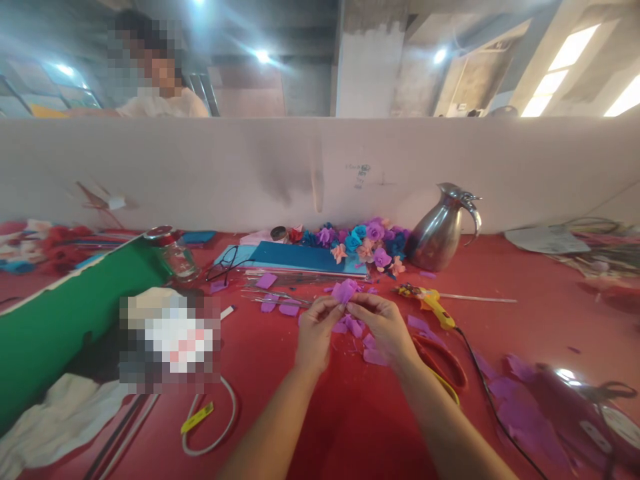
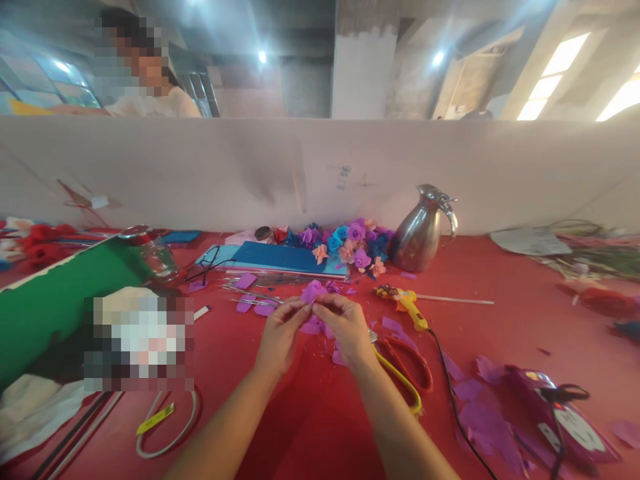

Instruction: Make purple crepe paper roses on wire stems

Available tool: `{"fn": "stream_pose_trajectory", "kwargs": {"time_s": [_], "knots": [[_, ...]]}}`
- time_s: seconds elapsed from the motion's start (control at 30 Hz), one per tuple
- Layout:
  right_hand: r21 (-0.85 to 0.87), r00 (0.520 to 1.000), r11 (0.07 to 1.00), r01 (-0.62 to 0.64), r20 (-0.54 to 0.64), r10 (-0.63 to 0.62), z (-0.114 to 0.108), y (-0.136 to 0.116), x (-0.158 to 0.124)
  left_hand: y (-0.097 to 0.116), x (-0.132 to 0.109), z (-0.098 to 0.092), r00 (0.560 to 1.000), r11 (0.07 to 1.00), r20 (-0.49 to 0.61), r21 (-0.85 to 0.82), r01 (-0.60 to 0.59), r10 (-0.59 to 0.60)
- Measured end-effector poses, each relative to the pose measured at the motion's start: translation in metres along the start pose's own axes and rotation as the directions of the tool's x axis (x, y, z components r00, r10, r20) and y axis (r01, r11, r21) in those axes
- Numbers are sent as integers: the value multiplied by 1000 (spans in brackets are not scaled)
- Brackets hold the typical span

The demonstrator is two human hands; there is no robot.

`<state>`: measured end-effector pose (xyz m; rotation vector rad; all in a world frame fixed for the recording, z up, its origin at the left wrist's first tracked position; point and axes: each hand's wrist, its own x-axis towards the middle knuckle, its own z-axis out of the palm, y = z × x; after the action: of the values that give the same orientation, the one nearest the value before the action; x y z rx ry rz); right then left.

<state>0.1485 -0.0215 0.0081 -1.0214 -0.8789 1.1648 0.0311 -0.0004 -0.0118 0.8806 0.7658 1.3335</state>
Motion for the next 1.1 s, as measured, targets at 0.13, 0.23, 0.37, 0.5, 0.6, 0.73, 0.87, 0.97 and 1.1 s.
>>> {"fn": "stream_pose_trajectory", "kwargs": {"time_s": [0.13,0.23,0.37,0.5,0.6,0.73,0.87,0.97,1.1], "knots": [[3,1000,1000,3,3,-3,-1,4,2,-2,-2,4,999,999,-20,0,-33,33],[-6,1000,1000,8,-18,-8,-1,8,2,-4,-4,5,998,999,-33,3,-52,52],[3,1000,1000,25,-19,-25,2,10,2,-5,-7,6,991,989,-67,108,-105,113],[38,998,997,61,-4,-60,3,7,1,1,-8,6,992,985,-54,136,-104,112],[65,999,997,32,33,-34,1,5,0,7,-7,6,998,1000,-60,-7,8,-8],[46,998,999,10,64,-13,-2,5,1,13,-5,7,991,990,-77,-102,102,-110],[8,998,1000,16,65,-17,-3,5,3,16,-6,8,987,983,-45,-114,147,-153],[-11,998,1000,15,65,-14,-3,4,2,18,-6,8,986,980,-18,-114,164,-167],[-19,997,1000,15,70,-13,-1,3,0,18,-5,7,985,974,15,-144,174,-173]]}}
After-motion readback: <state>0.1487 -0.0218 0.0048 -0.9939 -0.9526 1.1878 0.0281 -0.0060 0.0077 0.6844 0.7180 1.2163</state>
